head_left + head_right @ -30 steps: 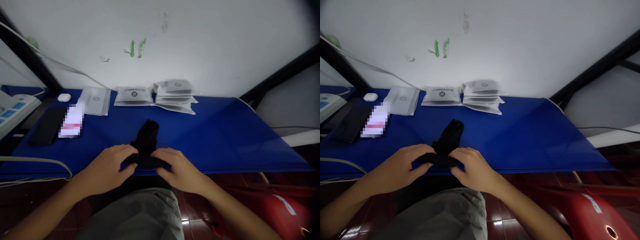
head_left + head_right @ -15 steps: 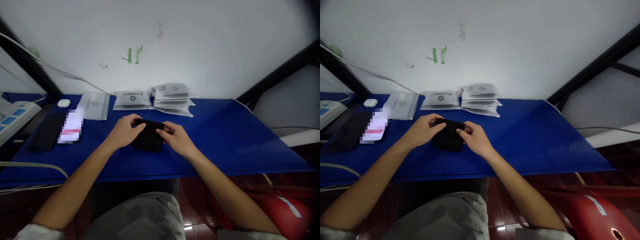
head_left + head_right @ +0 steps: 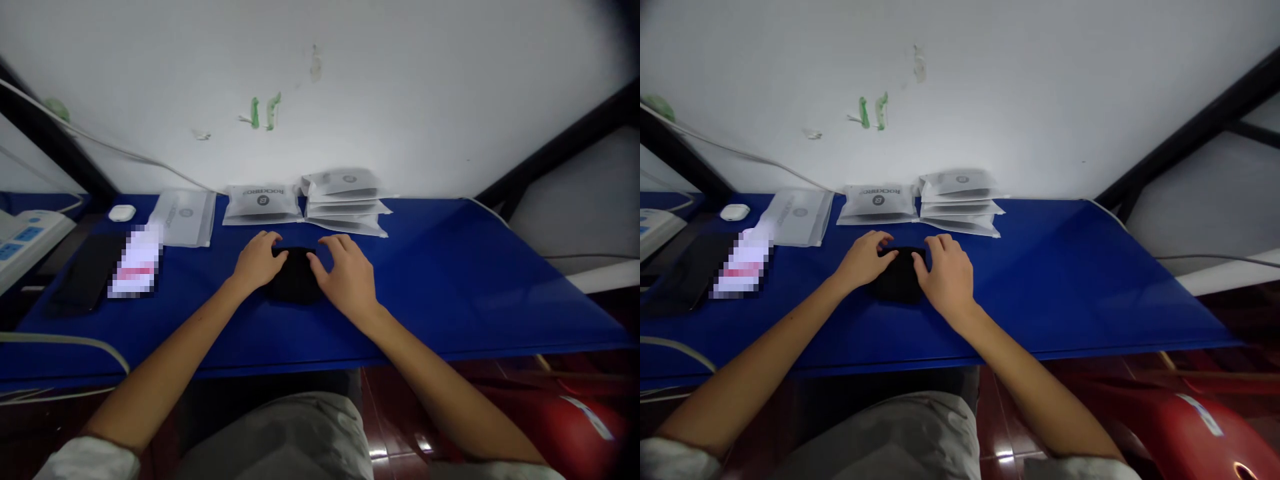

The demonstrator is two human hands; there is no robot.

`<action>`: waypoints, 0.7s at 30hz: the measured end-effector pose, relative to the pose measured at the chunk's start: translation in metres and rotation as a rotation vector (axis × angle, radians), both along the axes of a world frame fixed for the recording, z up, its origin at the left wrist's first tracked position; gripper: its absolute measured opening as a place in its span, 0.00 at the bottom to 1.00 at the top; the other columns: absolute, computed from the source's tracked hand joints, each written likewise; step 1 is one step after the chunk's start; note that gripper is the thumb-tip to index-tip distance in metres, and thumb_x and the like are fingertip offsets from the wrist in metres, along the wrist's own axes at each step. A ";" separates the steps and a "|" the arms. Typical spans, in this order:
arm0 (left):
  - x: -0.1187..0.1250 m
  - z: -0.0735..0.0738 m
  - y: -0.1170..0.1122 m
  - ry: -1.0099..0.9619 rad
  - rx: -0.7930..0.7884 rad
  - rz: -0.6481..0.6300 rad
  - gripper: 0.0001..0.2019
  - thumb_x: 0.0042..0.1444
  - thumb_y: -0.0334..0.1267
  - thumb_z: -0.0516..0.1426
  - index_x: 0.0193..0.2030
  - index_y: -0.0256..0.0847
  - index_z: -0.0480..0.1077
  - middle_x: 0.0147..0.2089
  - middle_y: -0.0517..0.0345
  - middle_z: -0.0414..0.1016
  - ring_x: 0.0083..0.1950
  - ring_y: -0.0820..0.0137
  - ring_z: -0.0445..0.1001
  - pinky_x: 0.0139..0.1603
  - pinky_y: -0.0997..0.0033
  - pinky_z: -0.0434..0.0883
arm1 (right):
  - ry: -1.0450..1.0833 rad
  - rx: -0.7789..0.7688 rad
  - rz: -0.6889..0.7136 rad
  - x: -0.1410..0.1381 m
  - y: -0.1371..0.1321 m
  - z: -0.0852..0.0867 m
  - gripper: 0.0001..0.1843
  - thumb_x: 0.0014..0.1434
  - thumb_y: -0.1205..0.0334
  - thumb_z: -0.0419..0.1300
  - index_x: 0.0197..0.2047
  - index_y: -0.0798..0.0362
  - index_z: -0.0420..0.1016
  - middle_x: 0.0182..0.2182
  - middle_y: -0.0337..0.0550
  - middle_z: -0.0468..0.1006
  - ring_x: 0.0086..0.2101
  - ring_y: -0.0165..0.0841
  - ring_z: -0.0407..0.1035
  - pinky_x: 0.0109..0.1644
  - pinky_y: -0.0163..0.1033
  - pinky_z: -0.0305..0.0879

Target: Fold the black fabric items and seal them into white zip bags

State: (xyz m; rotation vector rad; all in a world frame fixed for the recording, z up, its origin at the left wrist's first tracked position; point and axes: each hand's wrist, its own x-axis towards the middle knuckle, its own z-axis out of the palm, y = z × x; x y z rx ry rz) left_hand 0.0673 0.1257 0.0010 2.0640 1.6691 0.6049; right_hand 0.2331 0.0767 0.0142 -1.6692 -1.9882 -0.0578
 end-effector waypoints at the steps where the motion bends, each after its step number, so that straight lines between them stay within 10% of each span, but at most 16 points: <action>1: 0.000 0.001 0.000 0.010 -0.010 -0.007 0.15 0.56 0.39 0.56 0.49 0.37 0.71 0.45 0.50 0.75 0.45 0.64 0.73 0.47 0.63 0.71 | -0.026 0.032 0.032 -0.005 -0.008 0.004 0.16 0.63 0.57 0.51 0.50 0.56 0.70 0.48 0.54 0.74 0.45 0.44 0.69 0.42 0.45 0.65; 13: -0.019 0.031 -0.039 0.197 -0.134 -0.069 0.12 0.57 0.44 0.53 0.31 0.46 0.77 0.31 0.58 0.79 0.35 0.63 0.75 0.32 0.66 0.67 | -0.325 -0.280 0.400 0.015 0.000 0.014 0.30 0.51 0.79 0.50 0.55 0.51 0.73 0.61 0.50 0.65 0.62 0.45 0.55 0.64 0.62 0.50; 21: -0.029 0.028 -0.037 0.208 0.011 0.126 0.14 0.59 0.46 0.51 0.39 0.44 0.75 0.34 0.55 0.79 0.36 0.62 0.75 0.34 0.64 0.68 | -0.273 -0.144 0.173 -0.014 -0.005 -0.022 0.31 0.66 0.48 0.45 0.66 0.58 0.56 0.64 0.59 0.58 0.64 0.52 0.49 0.62 0.67 0.49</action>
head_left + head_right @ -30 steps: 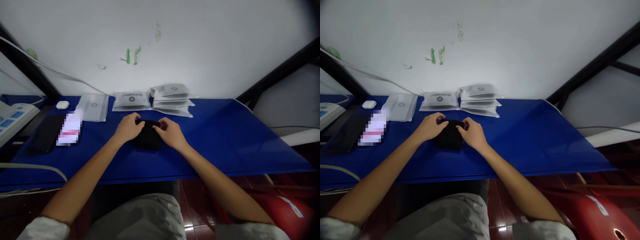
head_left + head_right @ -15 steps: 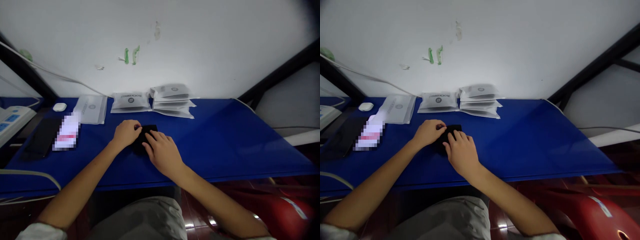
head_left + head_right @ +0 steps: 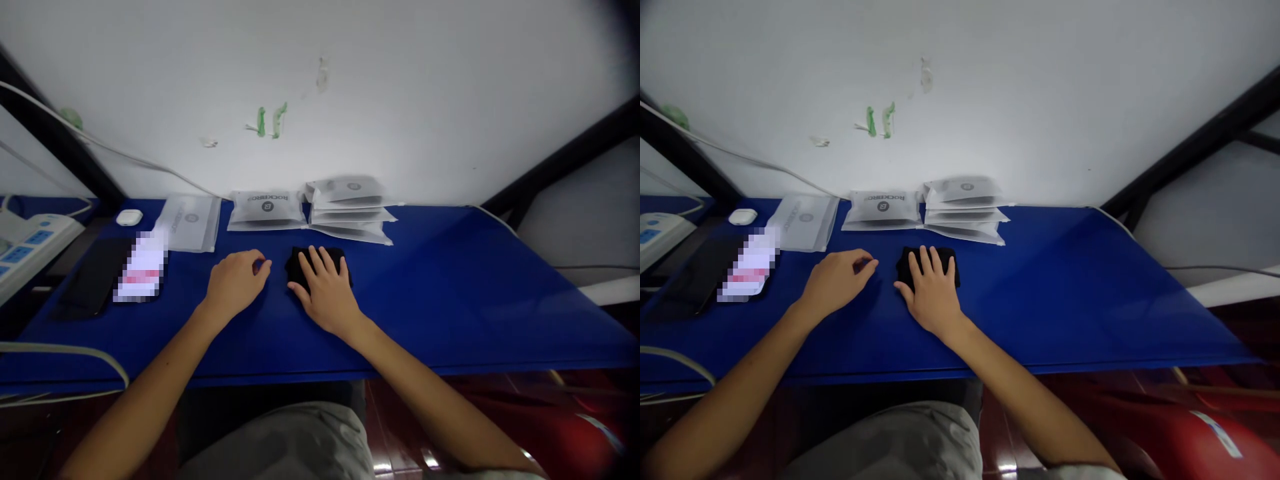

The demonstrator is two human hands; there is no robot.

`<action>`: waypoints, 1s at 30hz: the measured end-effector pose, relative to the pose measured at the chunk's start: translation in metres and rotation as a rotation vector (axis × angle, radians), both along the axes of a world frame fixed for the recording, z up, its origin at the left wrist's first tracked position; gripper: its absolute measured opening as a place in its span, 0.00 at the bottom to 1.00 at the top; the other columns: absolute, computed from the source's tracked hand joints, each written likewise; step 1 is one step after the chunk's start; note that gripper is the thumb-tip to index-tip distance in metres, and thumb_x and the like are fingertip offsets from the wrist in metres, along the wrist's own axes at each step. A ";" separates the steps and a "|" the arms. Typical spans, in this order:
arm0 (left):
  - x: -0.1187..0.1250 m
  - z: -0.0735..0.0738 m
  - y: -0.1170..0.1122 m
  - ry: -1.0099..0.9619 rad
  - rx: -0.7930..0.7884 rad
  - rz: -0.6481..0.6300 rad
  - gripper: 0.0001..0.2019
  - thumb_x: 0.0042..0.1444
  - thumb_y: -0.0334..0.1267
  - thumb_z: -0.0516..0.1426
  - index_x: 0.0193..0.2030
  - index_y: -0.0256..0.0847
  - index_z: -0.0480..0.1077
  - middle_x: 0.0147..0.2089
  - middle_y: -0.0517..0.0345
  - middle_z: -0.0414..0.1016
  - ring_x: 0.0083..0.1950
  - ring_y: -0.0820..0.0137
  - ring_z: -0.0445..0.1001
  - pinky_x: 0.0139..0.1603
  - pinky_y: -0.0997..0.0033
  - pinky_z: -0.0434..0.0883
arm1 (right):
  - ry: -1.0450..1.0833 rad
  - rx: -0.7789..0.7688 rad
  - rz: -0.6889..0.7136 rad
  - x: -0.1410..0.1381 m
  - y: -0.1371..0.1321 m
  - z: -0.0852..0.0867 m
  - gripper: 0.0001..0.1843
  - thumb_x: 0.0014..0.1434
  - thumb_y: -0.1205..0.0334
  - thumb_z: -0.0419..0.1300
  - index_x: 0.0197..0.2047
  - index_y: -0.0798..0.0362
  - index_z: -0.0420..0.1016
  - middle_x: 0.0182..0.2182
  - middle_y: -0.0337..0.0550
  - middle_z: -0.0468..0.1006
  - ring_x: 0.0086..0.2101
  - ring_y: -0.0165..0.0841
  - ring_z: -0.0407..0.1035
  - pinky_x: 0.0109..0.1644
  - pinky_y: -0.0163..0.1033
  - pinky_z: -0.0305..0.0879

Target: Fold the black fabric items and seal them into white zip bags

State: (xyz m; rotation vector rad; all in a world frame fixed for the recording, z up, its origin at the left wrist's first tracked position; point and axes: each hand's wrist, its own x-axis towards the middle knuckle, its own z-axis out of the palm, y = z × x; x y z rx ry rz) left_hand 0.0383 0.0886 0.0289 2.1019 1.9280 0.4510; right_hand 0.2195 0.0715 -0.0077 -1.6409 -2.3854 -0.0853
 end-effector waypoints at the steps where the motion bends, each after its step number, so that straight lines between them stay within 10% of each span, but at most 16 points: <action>1: -0.002 -0.001 0.003 0.008 0.008 0.014 0.14 0.59 0.46 0.51 0.40 0.44 0.75 0.35 0.55 0.79 0.37 0.61 0.75 0.35 0.64 0.69 | -0.028 -0.005 0.010 -0.001 0.000 -0.004 0.32 0.66 0.47 0.45 0.66 0.59 0.56 0.65 0.60 0.57 0.64 0.53 0.48 0.62 0.68 0.47; 14: -0.035 -0.016 0.037 0.124 0.169 0.161 0.15 0.61 0.40 0.49 0.50 0.38 0.69 0.46 0.47 0.72 0.47 0.59 0.72 0.44 0.59 0.72 | 0.121 0.008 0.121 0.018 0.016 -0.011 0.22 0.68 0.55 0.42 0.58 0.48 0.69 0.61 0.45 0.66 0.63 0.44 0.54 0.63 0.64 0.50; 30: -0.060 -0.033 0.034 0.289 0.191 0.271 0.16 0.62 0.40 0.47 0.49 0.32 0.68 0.47 0.42 0.68 0.52 0.56 0.66 0.47 0.59 0.69 | 0.081 0.211 0.110 0.022 0.017 -0.019 0.23 0.65 0.55 0.50 0.58 0.56 0.67 0.61 0.56 0.64 0.61 0.49 0.56 0.60 0.63 0.54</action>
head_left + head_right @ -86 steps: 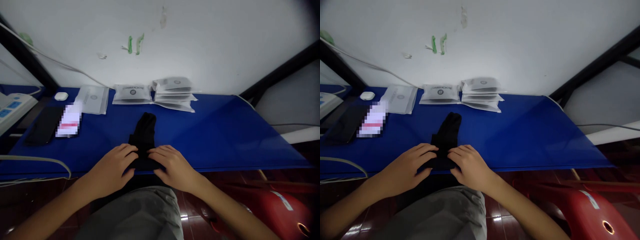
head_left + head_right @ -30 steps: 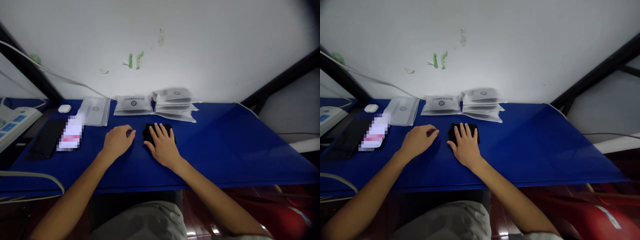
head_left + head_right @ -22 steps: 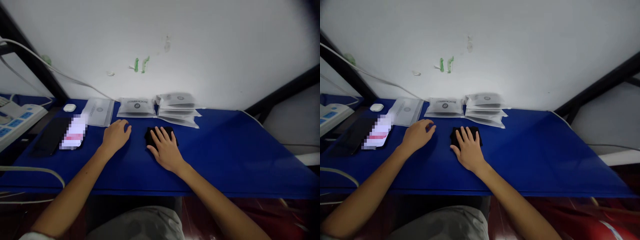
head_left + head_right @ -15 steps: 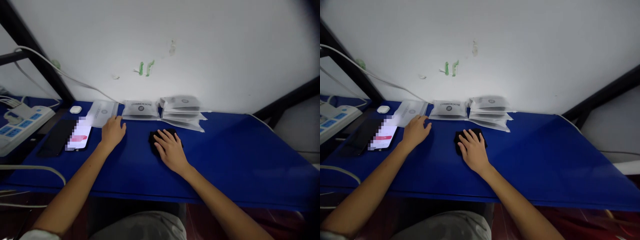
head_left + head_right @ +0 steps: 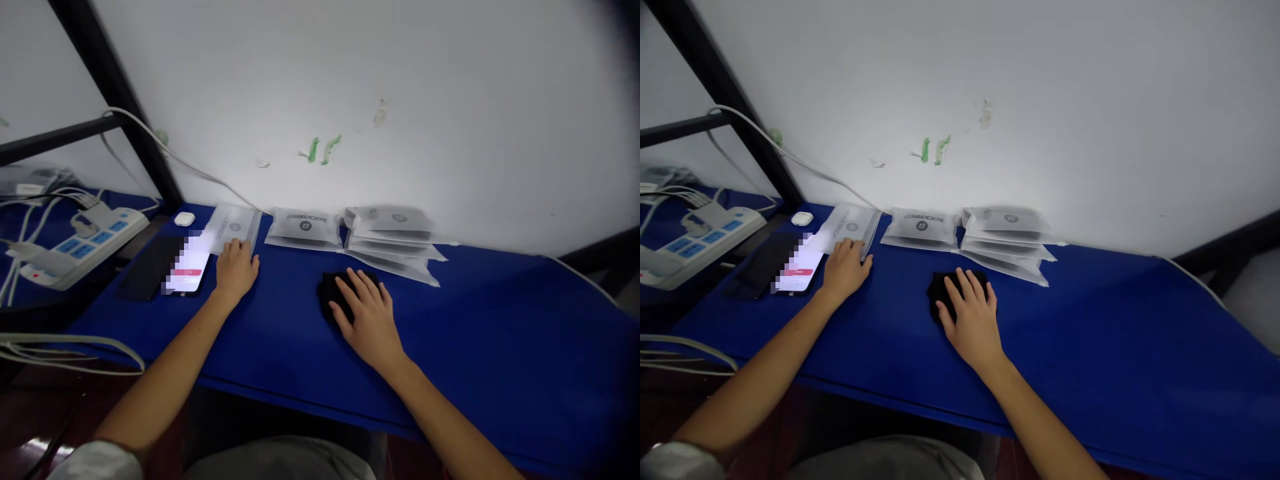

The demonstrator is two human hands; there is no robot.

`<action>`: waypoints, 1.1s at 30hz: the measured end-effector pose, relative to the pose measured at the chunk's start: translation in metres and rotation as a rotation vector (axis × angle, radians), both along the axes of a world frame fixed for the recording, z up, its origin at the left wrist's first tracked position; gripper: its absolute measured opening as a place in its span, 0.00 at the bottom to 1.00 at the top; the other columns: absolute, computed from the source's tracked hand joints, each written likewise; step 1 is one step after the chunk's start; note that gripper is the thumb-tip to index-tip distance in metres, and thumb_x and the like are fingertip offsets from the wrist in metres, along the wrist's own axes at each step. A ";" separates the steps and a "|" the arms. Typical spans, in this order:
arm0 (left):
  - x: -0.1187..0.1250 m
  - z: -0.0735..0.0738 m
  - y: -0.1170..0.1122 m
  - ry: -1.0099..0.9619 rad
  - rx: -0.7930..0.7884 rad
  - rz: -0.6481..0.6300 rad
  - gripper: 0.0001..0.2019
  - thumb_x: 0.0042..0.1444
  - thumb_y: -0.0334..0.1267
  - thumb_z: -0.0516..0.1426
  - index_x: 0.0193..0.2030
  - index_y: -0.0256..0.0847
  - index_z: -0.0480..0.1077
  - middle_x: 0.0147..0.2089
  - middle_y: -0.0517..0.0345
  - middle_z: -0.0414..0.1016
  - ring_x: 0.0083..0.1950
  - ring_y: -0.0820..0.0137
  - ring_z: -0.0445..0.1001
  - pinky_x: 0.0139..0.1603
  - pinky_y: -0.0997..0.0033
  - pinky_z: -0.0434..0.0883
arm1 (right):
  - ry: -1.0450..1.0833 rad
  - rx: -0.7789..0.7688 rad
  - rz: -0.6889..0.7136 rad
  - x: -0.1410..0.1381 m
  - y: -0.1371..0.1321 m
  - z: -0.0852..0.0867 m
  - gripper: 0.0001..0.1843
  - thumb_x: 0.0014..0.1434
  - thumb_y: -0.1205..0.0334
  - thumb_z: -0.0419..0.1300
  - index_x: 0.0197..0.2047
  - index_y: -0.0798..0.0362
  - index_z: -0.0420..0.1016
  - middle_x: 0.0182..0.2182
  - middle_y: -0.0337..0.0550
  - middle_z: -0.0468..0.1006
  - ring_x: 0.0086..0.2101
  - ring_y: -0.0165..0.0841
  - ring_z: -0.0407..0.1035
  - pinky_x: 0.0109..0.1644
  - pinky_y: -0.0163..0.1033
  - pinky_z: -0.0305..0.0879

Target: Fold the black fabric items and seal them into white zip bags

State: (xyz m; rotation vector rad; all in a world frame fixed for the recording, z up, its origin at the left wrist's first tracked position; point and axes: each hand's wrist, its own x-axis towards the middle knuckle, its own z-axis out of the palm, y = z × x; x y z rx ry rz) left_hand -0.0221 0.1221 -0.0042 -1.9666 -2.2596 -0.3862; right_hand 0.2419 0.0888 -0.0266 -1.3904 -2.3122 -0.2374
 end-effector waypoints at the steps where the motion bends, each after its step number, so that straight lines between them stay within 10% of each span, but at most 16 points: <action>1: 0.001 0.000 0.000 -0.006 -0.014 0.009 0.16 0.62 0.40 0.47 0.50 0.32 0.68 0.48 0.42 0.68 0.52 0.56 0.66 0.48 0.59 0.68 | 0.000 0.013 -0.016 0.000 0.000 -0.001 0.23 0.64 0.54 0.50 0.59 0.56 0.67 0.61 0.57 0.64 0.62 0.50 0.54 0.60 0.64 0.53; 25: 0.008 0.006 0.033 -0.101 -0.150 0.283 0.14 0.61 0.35 0.47 0.48 0.33 0.69 0.49 0.39 0.73 0.49 0.55 0.74 0.44 0.58 0.71 | 0.011 -0.052 -0.009 0.005 0.002 -0.002 0.24 0.65 0.51 0.47 0.59 0.53 0.67 0.59 0.54 0.68 0.61 0.49 0.56 0.56 0.59 0.61; 33: 0.028 0.024 -0.022 -0.046 -0.247 0.219 0.13 0.58 0.28 0.47 0.44 0.32 0.70 0.43 0.40 0.75 0.46 0.55 0.76 0.43 0.60 0.70 | -0.020 -0.050 0.006 0.007 0.002 -0.002 0.24 0.65 0.52 0.47 0.59 0.54 0.67 0.59 0.54 0.68 0.61 0.50 0.57 0.55 0.58 0.62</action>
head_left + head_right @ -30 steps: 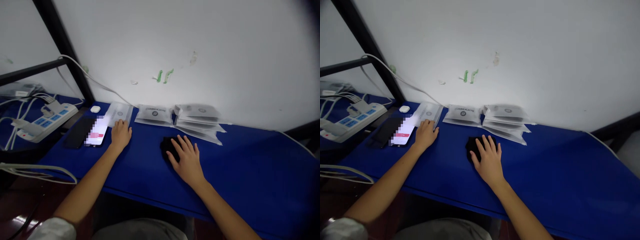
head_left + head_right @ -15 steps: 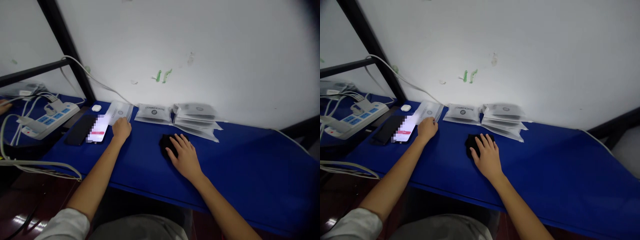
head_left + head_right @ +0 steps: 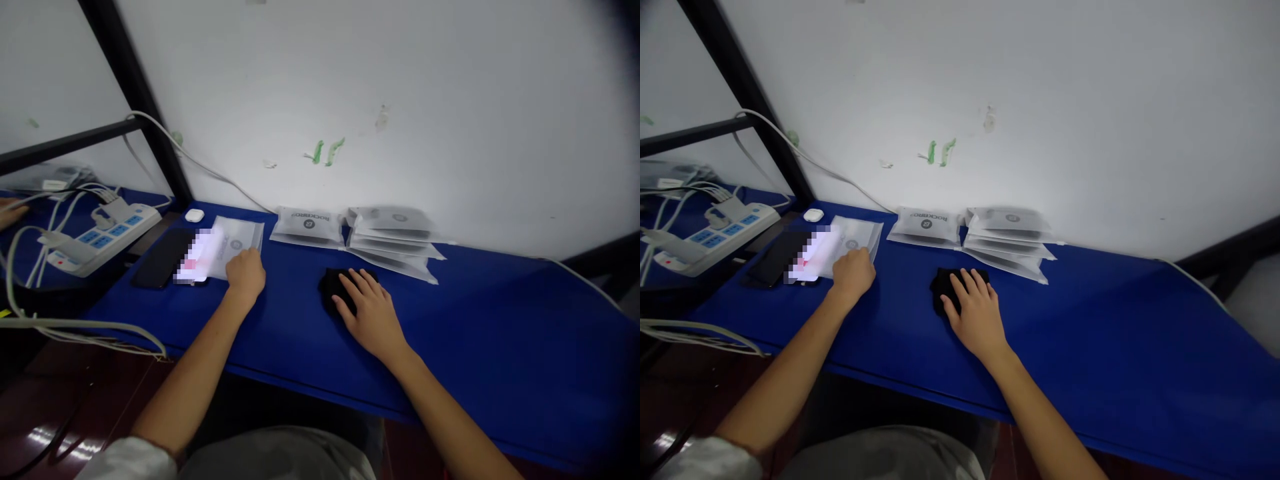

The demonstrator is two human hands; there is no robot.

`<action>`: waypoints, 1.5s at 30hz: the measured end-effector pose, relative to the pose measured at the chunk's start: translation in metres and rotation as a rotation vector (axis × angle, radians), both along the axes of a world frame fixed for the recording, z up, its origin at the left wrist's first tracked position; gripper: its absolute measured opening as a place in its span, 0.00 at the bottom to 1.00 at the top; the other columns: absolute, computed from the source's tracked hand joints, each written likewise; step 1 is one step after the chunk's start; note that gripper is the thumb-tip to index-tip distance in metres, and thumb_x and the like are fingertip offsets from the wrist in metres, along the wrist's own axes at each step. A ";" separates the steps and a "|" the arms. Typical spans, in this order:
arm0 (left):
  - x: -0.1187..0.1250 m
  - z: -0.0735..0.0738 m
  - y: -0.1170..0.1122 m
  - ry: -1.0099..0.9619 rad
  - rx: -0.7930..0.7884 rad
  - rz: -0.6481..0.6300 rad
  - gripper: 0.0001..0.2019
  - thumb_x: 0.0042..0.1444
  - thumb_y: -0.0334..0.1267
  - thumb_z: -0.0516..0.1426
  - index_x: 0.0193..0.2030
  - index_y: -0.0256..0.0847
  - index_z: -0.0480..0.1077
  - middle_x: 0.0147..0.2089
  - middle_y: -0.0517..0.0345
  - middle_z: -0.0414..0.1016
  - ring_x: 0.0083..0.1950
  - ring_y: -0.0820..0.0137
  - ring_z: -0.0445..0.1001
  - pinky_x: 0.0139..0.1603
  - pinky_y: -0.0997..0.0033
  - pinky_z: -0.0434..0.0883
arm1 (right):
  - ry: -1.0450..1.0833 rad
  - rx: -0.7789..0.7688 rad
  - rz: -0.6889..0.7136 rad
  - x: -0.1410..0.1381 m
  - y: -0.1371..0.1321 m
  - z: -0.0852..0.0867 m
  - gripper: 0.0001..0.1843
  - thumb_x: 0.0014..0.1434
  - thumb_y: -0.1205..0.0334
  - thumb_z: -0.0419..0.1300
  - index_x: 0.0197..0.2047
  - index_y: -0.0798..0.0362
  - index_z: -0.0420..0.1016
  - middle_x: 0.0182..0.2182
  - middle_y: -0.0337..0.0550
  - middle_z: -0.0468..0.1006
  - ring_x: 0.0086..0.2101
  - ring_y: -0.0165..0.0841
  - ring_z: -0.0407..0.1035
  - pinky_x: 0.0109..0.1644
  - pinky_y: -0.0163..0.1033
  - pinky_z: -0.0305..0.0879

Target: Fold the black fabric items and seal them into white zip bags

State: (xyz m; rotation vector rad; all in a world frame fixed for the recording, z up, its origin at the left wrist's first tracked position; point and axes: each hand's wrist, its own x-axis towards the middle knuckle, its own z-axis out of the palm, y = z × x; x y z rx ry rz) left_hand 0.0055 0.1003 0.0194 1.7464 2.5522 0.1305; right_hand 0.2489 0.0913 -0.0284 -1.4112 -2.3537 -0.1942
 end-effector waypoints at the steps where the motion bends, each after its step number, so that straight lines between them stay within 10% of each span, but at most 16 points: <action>1: 0.003 0.002 -0.012 0.004 -0.010 -0.010 0.12 0.58 0.28 0.47 0.43 0.33 0.70 0.42 0.41 0.75 0.45 0.54 0.76 0.42 0.60 0.70 | -0.007 -0.002 -0.001 0.000 0.000 0.000 0.25 0.65 0.52 0.47 0.59 0.54 0.67 0.59 0.54 0.68 0.61 0.49 0.57 0.56 0.58 0.62; 12: 0.027 0.009 -0.096 0.073 -0.035 -0.366 0.12 0.59 0.25 0.46 0.41 0.38 0.69 0.41 0.52 0.72 0.44 0.61 0.72 0.37 0.64 0.69 | -0.034 -0.047 -0.004 0.009 -0.018 0.006 0.25 0.65 0.52 0.47 0.59 0.54 0.67 0.59 0.53 0.68 0.61 0.48 0.57 0.57 0.57 0.62; 24: 0.030 -0.017 -0.070 0.193 0.124 -0.432 0.14 0.61 0.29 0.46 0.49 0.36 0.69 0.43 0.48 0.73 0.45 0.59 0.71 0.41 0.61 0.67 | 0.009 -0.066 0.055 0.018 -0.037 0.007 0.24 0.65 0.52 0.47 0.59 0.53 0.67 0.59 0.53 0.67 0.62 0.46 0.56 0.58 0.58 0.59; 37: 0.025 0.002 -0.065 0.187 0.251 -0.481 0.12 0.63 0.30 0.46 0.38 0.39 0.72 0.36 0.52 0.73 0.39 0.63 0.73 0.35 0.66 0.65 | -0.059 0.216 0.247 -0.014 -0.050 0.036 0.19 0.66 0.59 0.49 0.55 0.58 0.70 0.54 0.53 0.73 0.57 0.42 0.63 0.61 0.52 0.54; 45: 0.025 0.016 -0.075 0.153 0.303 -0.566 0.11 0.62 0.31 0.49 0.38 0.41 0.73 0.35 0.56 0.75 0.36 0.68 0.73 0.31 0.70 0.64 | -0.235 0.231 0.401 -0.057 -0.039 0.035 0.16 0.63 0.74 0.47 0.47 0.60 0.73 0.43 0.52 0.78 0.45 0.41 0.68 0.45 0.45 0.64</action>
